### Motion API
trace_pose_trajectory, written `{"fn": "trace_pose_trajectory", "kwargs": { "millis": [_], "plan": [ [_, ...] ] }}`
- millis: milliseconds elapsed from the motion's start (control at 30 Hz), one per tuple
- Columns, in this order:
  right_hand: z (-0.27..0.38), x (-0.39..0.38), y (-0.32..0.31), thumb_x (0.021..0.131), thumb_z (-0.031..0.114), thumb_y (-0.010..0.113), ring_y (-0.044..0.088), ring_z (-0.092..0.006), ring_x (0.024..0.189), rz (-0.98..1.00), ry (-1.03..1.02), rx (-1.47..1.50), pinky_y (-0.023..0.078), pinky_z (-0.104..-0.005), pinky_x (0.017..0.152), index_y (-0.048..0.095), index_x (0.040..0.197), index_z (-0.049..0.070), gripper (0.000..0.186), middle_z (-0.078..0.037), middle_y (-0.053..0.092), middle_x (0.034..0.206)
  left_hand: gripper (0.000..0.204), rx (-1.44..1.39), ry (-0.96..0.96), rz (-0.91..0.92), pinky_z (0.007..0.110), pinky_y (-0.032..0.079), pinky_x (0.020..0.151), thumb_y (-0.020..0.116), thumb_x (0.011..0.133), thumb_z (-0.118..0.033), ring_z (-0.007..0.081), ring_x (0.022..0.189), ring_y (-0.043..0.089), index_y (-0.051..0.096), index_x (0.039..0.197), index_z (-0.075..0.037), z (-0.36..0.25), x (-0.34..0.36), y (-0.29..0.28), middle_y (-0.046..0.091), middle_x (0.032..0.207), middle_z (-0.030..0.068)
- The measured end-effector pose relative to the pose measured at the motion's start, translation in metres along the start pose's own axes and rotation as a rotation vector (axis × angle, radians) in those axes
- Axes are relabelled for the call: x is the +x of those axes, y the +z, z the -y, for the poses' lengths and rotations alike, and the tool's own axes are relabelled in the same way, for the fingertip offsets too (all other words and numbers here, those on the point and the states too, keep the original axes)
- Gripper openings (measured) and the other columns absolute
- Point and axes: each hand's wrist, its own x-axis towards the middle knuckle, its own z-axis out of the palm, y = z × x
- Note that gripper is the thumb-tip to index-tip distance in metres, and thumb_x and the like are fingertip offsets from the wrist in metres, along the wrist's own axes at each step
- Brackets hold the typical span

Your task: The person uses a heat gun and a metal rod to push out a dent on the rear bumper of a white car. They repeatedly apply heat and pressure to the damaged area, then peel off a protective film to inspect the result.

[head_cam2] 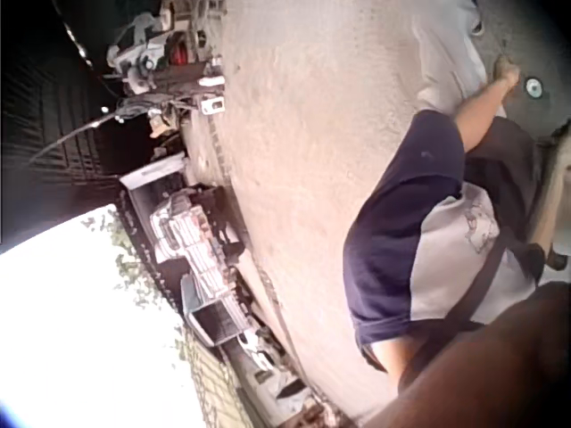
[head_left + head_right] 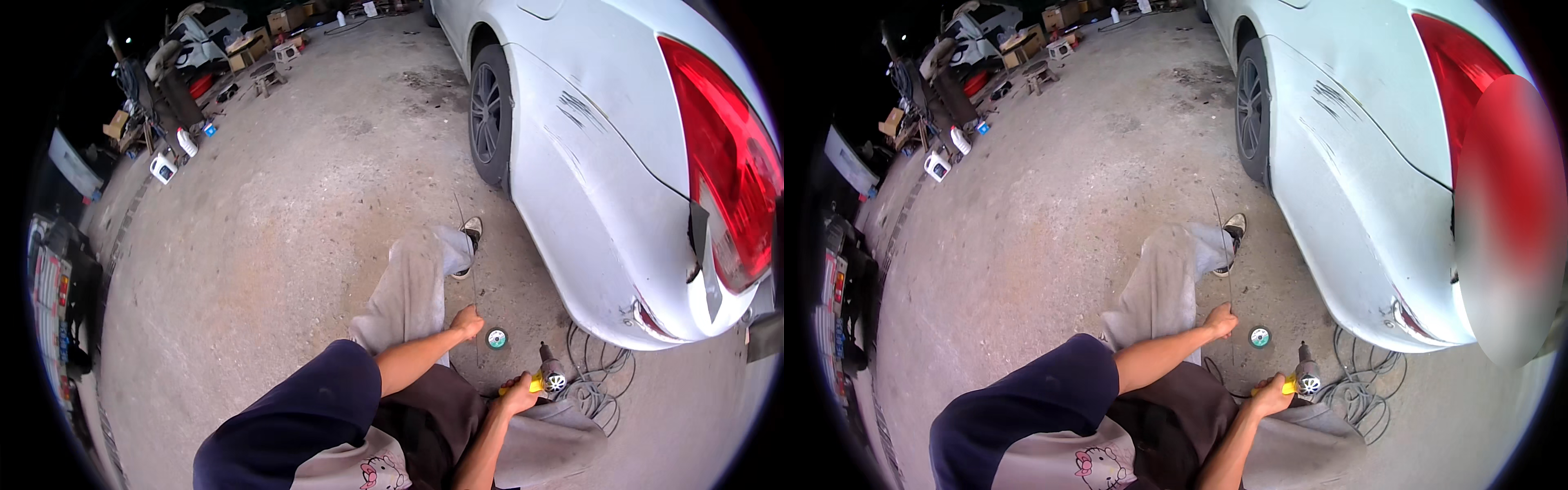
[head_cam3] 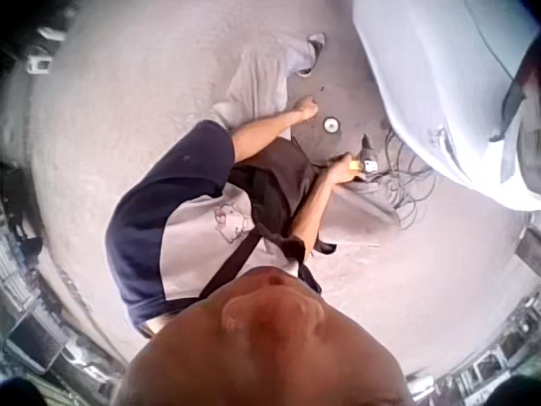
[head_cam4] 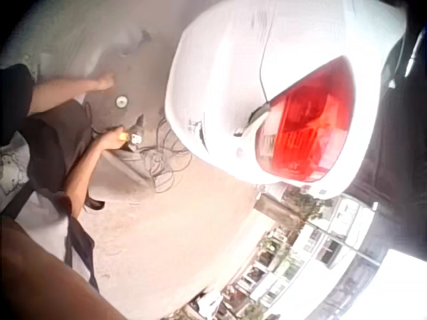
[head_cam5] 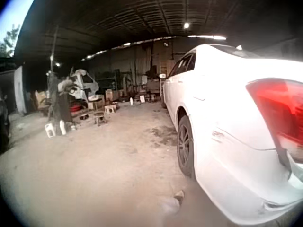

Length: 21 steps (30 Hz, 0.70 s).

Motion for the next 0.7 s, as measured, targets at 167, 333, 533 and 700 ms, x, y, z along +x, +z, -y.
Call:
{"fn": "trace_pose_trajectory", "kwargs": {
  "millis": [167, 333, 533, 700],
  "plan": [
    [-0.018, -0.010, 0.023, 0.082, 0.006, 0.058, 0.043, -0.0109, 0.044, 0.137, -0.028, -0.227, 0.037, -0.0281, 0.040, 0.049, 0.082, 0.003, 0.010, -0.002, 0.047, 0.059, 0.030, -0.023, 0.036, -0.244, 0.050, 0.051, 0.083, 0.057, 0.082, -0.016, 0.0422, 0.096, 0.065, 0.054, 0.107, 0.002, -0.025, -0.034, -0.010, 0.066, 0.101, 0.0267],
    [-0.028, 0.003, 0.039, 0.082, 0.019, 0.063, 0.051, -0.0158, 0.052, 0.250, -0.132, -0.622, 0.044, -0.0316, 0.047, 0.055, 0.079, 0.000, 0.021, -0.005, 0.054, 0.065, 0.019, -0.277, 0.315, -0.489, 0.050, 0.049, 0.066, 0.058, 0.081, -0.014, 0.0392, 0.078, 0.064, 0.050, 0.095, -0.004, -0.081, -0.063, -0.026, 0.063, 0.087, 0.0165],
    [-0.043, 0.050, -0.014, 0.090, 0.026, 0.064, 0.064, -0.0249, 0.074, 0.180, -0.363, -1.263, 0.055, -0.0379, 0.066, 0.063, 0.100, -0.003, 0.031, -0.008, 0.067, 0.089, 0.020, -0.594, 0.457, -0.517, 0.040, 0.043, 0.059, 0.059, 0.076, -0.003, 0.0275, 0.065, 0.054, 0.048, 0.093, -0.005, -0.125, -0.099, -0.052, 0.050, 0.075, 0.0126],
    [-0.015, 0.015, 0.032, 0.090, 0.025, 0.065, 0.062, -0.0219, 0.070, 0.201, -0.160, -0.913, 0.052, -0.0352, 0.063, 0.063, 0.099, -0.002, 0.028, -0.007, 0.066, 0.086, 0.027, -0.133, 0.695, -0.493, 0.036, 0.040, 0.057, 0.061, 0.074, -0.001, 0.0221, 0.065, 0.049, 0.045, 0.096, -0.004, -0.144, -0.104, -0.060, 0.044, 0.075, 0.0083]
  ]
}}
